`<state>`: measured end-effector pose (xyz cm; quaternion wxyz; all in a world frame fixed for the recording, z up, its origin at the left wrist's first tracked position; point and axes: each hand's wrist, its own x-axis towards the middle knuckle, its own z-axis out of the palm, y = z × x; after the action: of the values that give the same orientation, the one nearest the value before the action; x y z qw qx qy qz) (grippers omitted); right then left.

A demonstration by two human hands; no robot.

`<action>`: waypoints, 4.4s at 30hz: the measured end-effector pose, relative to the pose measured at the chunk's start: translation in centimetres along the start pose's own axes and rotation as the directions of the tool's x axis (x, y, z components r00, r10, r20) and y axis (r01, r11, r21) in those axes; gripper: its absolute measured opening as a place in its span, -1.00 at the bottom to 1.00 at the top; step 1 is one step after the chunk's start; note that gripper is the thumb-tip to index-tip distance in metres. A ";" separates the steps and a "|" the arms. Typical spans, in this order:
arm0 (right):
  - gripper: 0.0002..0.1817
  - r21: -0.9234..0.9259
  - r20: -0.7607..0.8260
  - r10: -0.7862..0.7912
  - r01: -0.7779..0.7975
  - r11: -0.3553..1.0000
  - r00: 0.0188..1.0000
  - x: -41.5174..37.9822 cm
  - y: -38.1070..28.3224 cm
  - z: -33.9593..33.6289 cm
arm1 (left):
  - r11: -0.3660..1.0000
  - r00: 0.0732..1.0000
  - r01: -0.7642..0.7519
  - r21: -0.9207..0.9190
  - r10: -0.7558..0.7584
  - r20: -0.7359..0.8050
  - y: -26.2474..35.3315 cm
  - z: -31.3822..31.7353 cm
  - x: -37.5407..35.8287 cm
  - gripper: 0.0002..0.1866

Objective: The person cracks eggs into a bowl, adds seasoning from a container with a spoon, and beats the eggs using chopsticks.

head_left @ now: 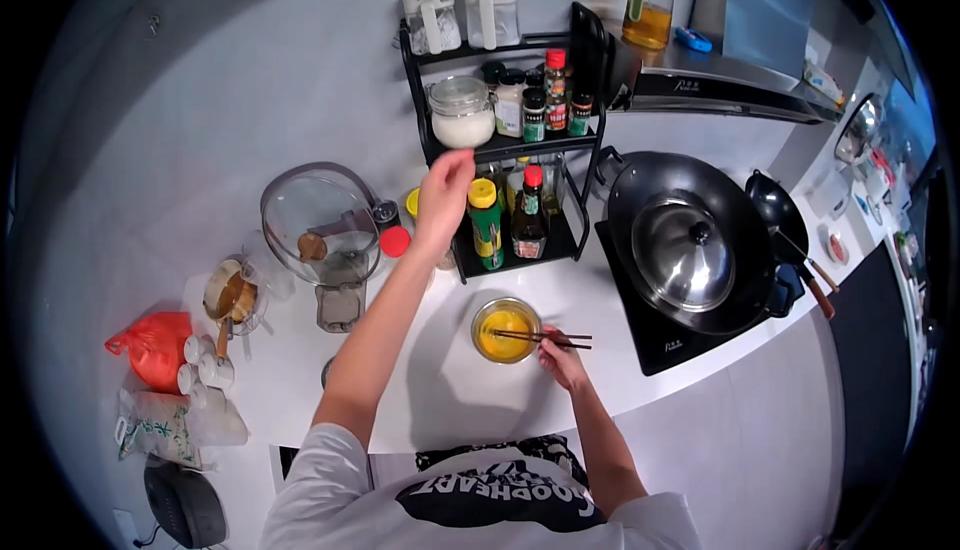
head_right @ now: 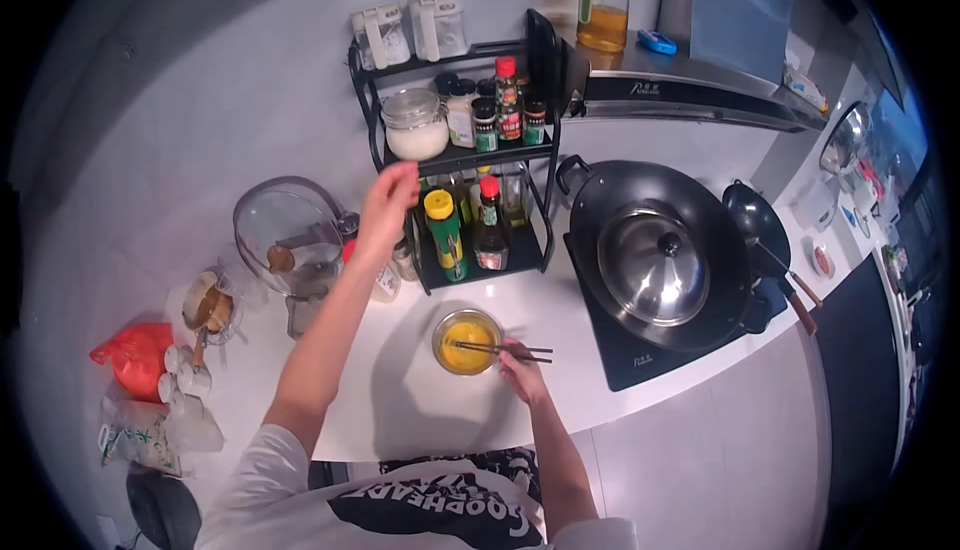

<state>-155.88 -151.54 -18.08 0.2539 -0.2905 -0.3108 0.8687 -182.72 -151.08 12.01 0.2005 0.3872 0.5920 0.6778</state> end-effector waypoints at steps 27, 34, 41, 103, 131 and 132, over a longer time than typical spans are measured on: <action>-0.54 -0.835 -0.062 0.226 -0.174 0.521 0.972 -6.7 -4.5 -1.1 | 0.767 0.996 0.029 -0.641 0.035 0.087 13.4 3.6 8.9 -0.75; -0.82 -0.907 0.324 -0.021 0.316 0.279 0.946 -10.1 -13.8 8.4 | 0.827 0.878 0.272 -0.492 -0.004 0.479 2.1 -3.1 -6.7 -0.77; -0.81 -0.745 0.643 -0.512 0.622 -0.243 0.570 -9.6 -18.7 19.4 | 0.938 0.808 0.303 -0.168 -0.160 0.567 -4.4 -6.8 -15.0 -0.78; -0.89 -0.791 0.182 -0.519 0.438 0.427 0.835 -5.0 -8.7 17.1 | 0.982 0.850 -0.067 0.177 -0.037 0.525 -7.9 -10.3 -17.1 -0.86; -0.98 -0.858 0.513 -0.659 0.336 -0.388 0.550 -3.3 -3.4 9.4 | 0.946 0.930 0.326 0.004 -0.321 0.181 -12.1 -12.2 -22.0 -0.86; -0.98 -0.898 0.436 -0.716 0.314 -0.308 0.546 -3.7 -4.5 10.5 | 0.949 0.931 0.315 0.010 -0.311 0.192 -12.6 -12.4 -21.8 -0.85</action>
<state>-159.02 -154.90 -6.99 0.3893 -0.3249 -0.8524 0.1275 -180.96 -172.28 -6.34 0.3658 0.3492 0.6170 0.6029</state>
